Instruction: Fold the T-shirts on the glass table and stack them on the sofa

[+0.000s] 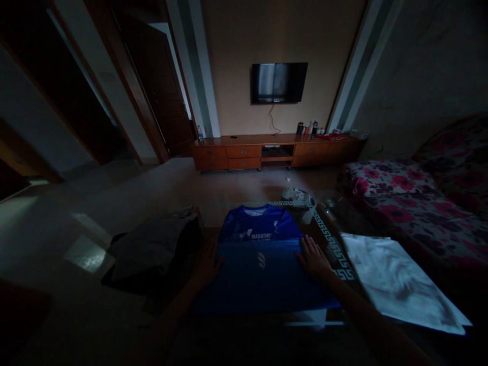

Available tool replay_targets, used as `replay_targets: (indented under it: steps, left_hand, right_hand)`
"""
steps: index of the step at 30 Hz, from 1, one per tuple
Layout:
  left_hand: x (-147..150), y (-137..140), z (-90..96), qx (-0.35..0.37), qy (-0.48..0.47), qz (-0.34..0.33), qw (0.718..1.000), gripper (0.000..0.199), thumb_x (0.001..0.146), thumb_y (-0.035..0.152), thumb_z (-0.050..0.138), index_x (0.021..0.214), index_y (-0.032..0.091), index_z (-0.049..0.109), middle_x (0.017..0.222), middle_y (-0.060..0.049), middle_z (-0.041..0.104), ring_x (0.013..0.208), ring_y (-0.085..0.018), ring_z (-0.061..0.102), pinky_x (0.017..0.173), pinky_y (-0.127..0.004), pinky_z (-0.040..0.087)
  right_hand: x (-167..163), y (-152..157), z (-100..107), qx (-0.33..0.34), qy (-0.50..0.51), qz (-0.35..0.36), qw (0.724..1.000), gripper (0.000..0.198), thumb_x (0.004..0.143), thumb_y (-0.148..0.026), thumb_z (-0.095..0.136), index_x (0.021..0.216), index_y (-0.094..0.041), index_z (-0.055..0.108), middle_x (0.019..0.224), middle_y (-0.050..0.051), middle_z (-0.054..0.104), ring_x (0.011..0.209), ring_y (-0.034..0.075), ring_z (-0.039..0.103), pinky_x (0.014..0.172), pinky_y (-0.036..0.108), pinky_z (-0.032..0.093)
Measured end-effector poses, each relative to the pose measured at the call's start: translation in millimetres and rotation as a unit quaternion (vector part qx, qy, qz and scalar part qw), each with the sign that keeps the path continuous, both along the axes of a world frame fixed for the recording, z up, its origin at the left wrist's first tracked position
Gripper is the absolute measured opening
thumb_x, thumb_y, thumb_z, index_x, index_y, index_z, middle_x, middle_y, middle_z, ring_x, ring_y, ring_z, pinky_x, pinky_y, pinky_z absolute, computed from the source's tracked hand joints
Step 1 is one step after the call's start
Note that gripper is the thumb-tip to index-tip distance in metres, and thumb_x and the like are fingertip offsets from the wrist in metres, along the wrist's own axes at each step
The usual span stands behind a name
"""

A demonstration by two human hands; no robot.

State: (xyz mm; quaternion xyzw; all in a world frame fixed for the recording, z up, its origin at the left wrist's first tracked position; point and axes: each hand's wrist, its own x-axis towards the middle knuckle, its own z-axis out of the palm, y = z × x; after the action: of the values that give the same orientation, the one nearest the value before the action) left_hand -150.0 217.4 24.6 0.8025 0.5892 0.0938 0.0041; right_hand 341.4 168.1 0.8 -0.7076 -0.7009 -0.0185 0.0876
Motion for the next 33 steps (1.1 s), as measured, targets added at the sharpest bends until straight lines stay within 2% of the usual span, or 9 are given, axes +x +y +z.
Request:
replay_targets:
  steps: [2, 5, 7, 9, 13, 19, 23, 27, 33]
  left_hand:
    - [8, 7, 3.3, 0.009, -0.011, 0.022, 1.0, 0.07, 0.101, 0.055, 0.036, 0.154, 0.01, 0.041, 0.164, -0.019, 0.033, 0.153, -0.034, 0.028, 0.123, -0.05, 0.024]
    - [30, 30, 16.7, 0.045, -0.039, 0.026, 0.998, 0.06, 0.102, 0.047, 0.039, 0.147, 0.008, 0.048, 0.157, -0.022, 0.042, 0.148, -0.035, 0.035, 0.12, -0.049, 0.029]
    - [46, 55, 27.9, 0.042, -0.055, 0.005, 0.998, 0.047, 0.101, 0.038, 0.043, 0.139, 0.012, 0.055, 0.147, -0.02, 0.053, 0.139, -0.031, 0.046, 0.116, -0.045, 0.035]
    - [58, 83, 36.8, 0.011, -0.065, 0.02, 0.998, 0.038, 0.1, 0.031, 0.046, 0.13, 0.013, 0.06, 0.135, -0.018, 0.061, 0.127, -0.029, 0.055, 0.111, -0.042, 0.039]
    - [67, 141, 38.8, -0.03, -0.072, 0.076, 0.994, 0.034, 0.1, 0.027, 0.045, 0.125, 0.011, 0.061, 0.125, -0.02, 0.064, 0.117, -0.028, 0.06, 0.102, -0.039, 0.044]
    - [59, 202, 18.7, -0.048, -0.08, 0.107, 0.99, 0.035, 0.098, 0.029, 0.051, 0.124, 0.01, 0.063, 0.123, -0.02, 0.065, 0.12, -0.029, 0.059, 0.103, -0.036, 0.042]
    - [59, 222, 10.0, -0.054, -0.094, 0.096, 0.989, 0.033, 0.094, 0.032, 0.059, 0.12, 0.014, 0.067, 0.12, -0.017, 0.065, 0.117, -0.028, 0.06, 0.102, -0.035, 0.042]
    - [65, 228, 8.1, -0.05, -0.119, 0.091, 0.988, 0.026, 0.091, 0.024, 0.06, 0.115, 0.016, 0.068, 0.121, -0.015, 0.063, 0.118, -0.027, 0.058, 0.101, -0.034, 0.042]
    - [76, 220, 26.8, -0.048, -0.188, 0.085, 0.977, 0.019, 0.085, 0.013, 0.06, 0.102, 0.015, 0.068, 0.104, -0.01, 0.071, 0.102, -0.022, 0.065, 0.093, -0.033, 0.048]
  right_hand:
    - [1, 11, 11, -0.013, -0.001, -0.015, 1.0, 0.07, 0.101, -0.058, 0.03, 0.157, -0.016, 0.038, 0.163, 0.016, 0.034, 0.152, 0.032, 0.027, 0.121, 0.054, 0.023]
    - [0, 44, 37, -0.02, 0.009, -0.045, 0.999, 0.056, 0.103, -0.049, 0.032, 0.148, -0.019, 0.046, 0.15, 0.019, 0.048, 0.136, 0.035, 0.044, 0.11, 0.059, 0.035]
    - [-1, 73, 52, -0.024, 0.036, -0.05, 0.998, 0.048, 0.103, -0.039, 0.037, 0.144, -0.017, 0.05, 0.143, 0.02, 0.053, 0.129, 0.035, 0.049, 0.104, 0.056, 0.041]
    - [-3, 102, 60, -0.031, 0.071, -0.042, 0.996, 0.045, 0.101, -0.031, 0.042, 0.142, -0.017, 0.051, 0.14, 0.02, 0.054, 0.127, 0.035, 0.051, 0.102, 0.052, 0.043]
    - [-7, 156, 59, -0.032, 0.11, -0.028, 0.993, 0.046, 0.097, -0.024, 0.048, 0.142, -0.014, 0.053, 0.14, 0.019, 0.057, 0.128, 0.03, 0.053, 0.104, 0.042, 0.045]
    - [-10, 220, 46, -0.022, 0.147, -0.044, 0.988, 0.045, 0.092, -0.015, 0.05, 0.135, -0.014, 0.062, 0.131, 0.015, 0.066, 0.125, 0.026, 0.059, 0.107, 0.034, 0.044]
    - [-9, 240, 35, -0.023, 0.167, -0.069, 0.983, 0.042, 0.09, -0.017, 0.054, 0.13, -0.012, 0.066, 0.126, 0.018, 0.069, 0.119, 0.028, 0.063, 0.102, 0.034, 0.048]
    - [-8, 246, 26, -0.022, 0.191, -0.079, 0.978, 0.044, 0.086, -0.018, 0.062, 0.129, -0.013, 0.067, 0.128, 0.017, 0.068, 0.121, 0.028, 0.063, 0.103, 0.032, 0.047]
    - [-9, 240, 38, -0.023, 0.261, -0.09, 0.961, 0.024, 0.084, -0.022, 0.066, 0.106, -0.016, 0.075, 0.104, 0.012, 0.077, 0.099, 0.026, 0.072, 0.086, 0.031, 0.054]
